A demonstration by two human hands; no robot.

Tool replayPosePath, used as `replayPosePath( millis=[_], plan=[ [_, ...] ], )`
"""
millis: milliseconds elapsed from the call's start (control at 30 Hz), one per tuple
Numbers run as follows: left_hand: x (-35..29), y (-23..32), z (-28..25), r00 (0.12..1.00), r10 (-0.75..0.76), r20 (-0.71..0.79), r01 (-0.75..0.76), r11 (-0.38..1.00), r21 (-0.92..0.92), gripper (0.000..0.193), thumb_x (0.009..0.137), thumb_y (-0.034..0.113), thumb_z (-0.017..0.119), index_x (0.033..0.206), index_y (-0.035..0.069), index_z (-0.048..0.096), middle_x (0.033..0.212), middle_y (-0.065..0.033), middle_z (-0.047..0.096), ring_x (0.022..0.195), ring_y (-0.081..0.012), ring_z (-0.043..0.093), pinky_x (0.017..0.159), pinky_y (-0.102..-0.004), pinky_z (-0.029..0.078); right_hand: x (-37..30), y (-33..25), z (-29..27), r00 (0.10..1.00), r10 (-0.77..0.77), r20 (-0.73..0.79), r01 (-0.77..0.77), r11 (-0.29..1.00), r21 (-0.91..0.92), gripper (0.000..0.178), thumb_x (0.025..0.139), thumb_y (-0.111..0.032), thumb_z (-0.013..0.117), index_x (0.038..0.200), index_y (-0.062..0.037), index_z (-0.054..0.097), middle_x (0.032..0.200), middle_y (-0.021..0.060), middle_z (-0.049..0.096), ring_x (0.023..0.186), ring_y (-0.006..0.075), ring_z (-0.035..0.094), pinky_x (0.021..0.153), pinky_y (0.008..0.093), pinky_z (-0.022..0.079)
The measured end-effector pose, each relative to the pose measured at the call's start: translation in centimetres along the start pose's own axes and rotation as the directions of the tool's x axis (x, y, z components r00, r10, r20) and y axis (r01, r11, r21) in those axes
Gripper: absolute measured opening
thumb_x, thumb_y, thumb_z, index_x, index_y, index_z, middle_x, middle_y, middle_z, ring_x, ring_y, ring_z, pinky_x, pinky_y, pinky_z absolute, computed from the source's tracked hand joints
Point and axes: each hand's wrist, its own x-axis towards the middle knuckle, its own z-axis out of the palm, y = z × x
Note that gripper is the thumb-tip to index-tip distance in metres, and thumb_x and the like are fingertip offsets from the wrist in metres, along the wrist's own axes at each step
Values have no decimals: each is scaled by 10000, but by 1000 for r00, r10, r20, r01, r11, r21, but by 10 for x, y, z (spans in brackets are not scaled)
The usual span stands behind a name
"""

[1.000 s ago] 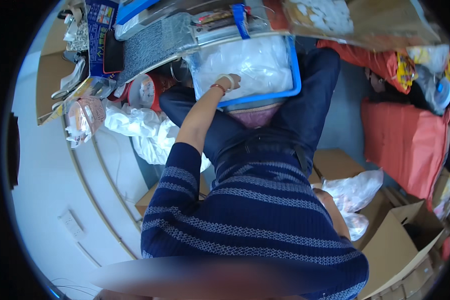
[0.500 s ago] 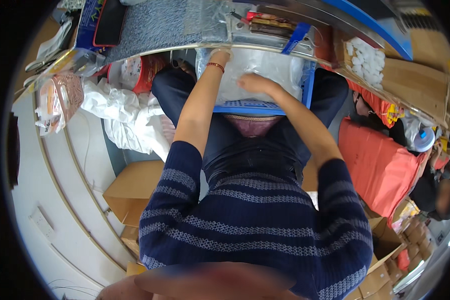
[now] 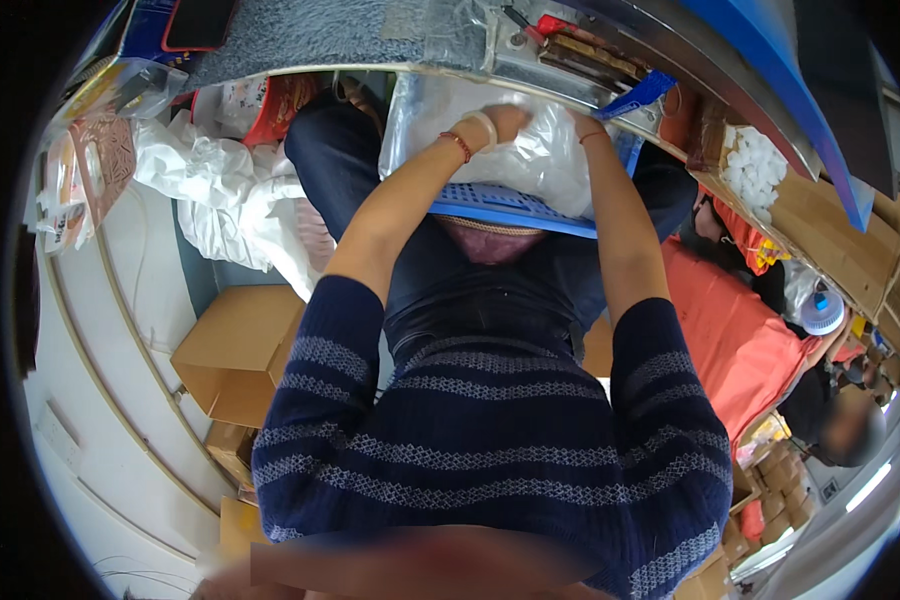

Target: The recorder is putting small white packets into plastic bags and sealing them with a heat sealer.

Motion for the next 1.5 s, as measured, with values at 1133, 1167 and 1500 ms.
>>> replayPosePath(
  millis=[1133, 1167, 1500],
  plan=[
    [-65, 82, -85, 996, 72, 49, -85, 931, 356, 240, 839, 103, 568, 1032, 46, 699, 1090, -141, 689, 1029, -304, 654, 879, -420, 504, -61, -121, -24, 903, -102, 416, 314, 819, -480, 284, 856, -259, 517, 993, -123, 725, 1027, 108, 676, 1136, 297, 489, 986, 491, 361],
    [-73, 75, -61, 960, 185, 211, -261, 866, 426, 222, 845, 116, 583, 1015, 66, 717, 1079, -133, 695, 961, -289, 684, 818, -403, 528, -52, -138, -24, 912, -195, 362, 323, 884, -337, 279, 848, -220, 525, 977, -62, 716, 1039, 166, 676, 1034, 329, 596, 863, 414, 476],
    [37, -28, 23, 922, 111, -370, 180, 725, 665, 322, 882, 186, 527, 1154, 55, 637, 1186, -170, 629, 1086, -283, 613, 947, -423, 465, 53, -86, 46, 968, -210, 136, 106, 836, 539, 483, 966, -314, 531, 1364, -46, 480, 1441, 126, 447, 1296, 282, 431, 1121, 382, 301]
  ],
)
